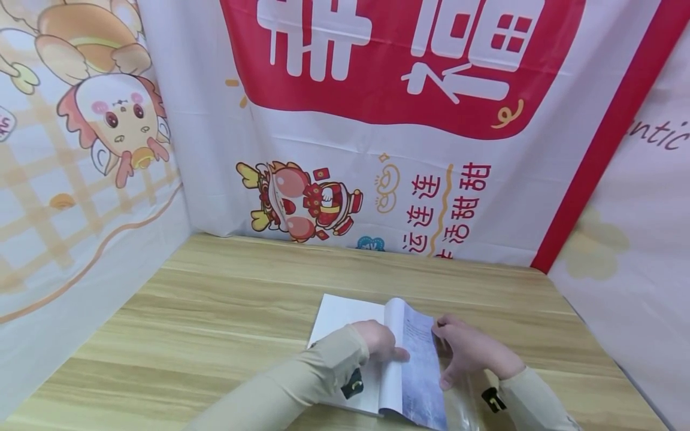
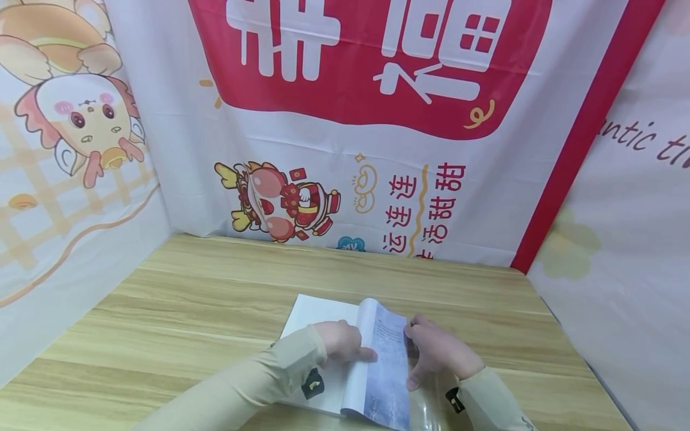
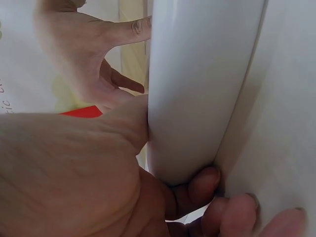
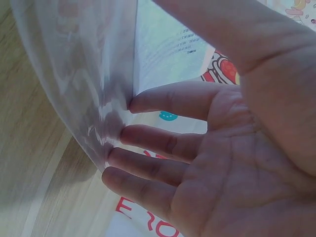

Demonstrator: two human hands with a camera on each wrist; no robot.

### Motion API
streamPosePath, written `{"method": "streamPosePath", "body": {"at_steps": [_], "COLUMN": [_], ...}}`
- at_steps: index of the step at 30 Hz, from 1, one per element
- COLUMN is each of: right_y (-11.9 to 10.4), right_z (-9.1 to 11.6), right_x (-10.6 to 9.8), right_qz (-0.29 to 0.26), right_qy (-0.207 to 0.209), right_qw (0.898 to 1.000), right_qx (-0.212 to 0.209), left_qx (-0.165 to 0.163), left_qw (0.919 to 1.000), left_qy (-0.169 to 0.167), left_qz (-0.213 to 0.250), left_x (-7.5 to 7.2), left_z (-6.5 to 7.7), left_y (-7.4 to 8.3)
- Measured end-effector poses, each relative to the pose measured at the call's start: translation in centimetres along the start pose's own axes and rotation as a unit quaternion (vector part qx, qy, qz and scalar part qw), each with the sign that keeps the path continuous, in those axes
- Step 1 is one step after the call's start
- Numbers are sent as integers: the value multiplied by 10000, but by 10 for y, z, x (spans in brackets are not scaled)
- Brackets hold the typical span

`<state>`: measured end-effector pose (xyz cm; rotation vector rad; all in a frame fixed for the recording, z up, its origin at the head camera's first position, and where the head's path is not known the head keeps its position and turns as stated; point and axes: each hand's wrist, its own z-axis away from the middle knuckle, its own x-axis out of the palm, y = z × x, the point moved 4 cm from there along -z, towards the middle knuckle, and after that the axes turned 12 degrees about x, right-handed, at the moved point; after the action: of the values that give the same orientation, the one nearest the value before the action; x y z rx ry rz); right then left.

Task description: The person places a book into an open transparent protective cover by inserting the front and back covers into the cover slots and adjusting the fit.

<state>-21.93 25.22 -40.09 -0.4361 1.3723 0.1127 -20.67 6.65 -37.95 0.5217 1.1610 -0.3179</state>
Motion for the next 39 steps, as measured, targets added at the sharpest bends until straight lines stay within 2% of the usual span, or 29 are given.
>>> {"method": "streamPosePath", "body": {"at_steps": [8,13,16,21,23,26,31,34,39], "right_y": [0,-1,-1,-1,-1,-1,-2,-2,-2], "right_z": [1,2,2,1,1,0,-1,0,0], "right_x": [0,0,0,0,-1,-2,-3,-2,-1], "right_qz": [58,149,168,170,127,29,-50,-68,-57], "right_qy": [102,107,93,-3,-49,-92,-64,-88,-100], "right_qw": [9999,9998,9997,9998,9999,9999,10000,9999,9999], "right_qx": [-89,-116,-119,-90,-81,-57,-19,15,-16], "left_qx": [-279,-617,-651,-246,-104,-2,241,310,257], "left_qw": [9978,9906,9885,9981,9989,9956,9830,9802,9869], "left_qy": [314,666,738,266,68,-75,-269,-309,-249], "left_qz": [504,1022,1147,497,462,936,1798,1930,1572], "left_x": [0,2,3,4,4,5,4,2,2], "left_z": [1,2,2,-1,-3,-4,-8,-12,-15], "left_y": [2,3,3,0,-4,-10,-18,-20,-22]}}
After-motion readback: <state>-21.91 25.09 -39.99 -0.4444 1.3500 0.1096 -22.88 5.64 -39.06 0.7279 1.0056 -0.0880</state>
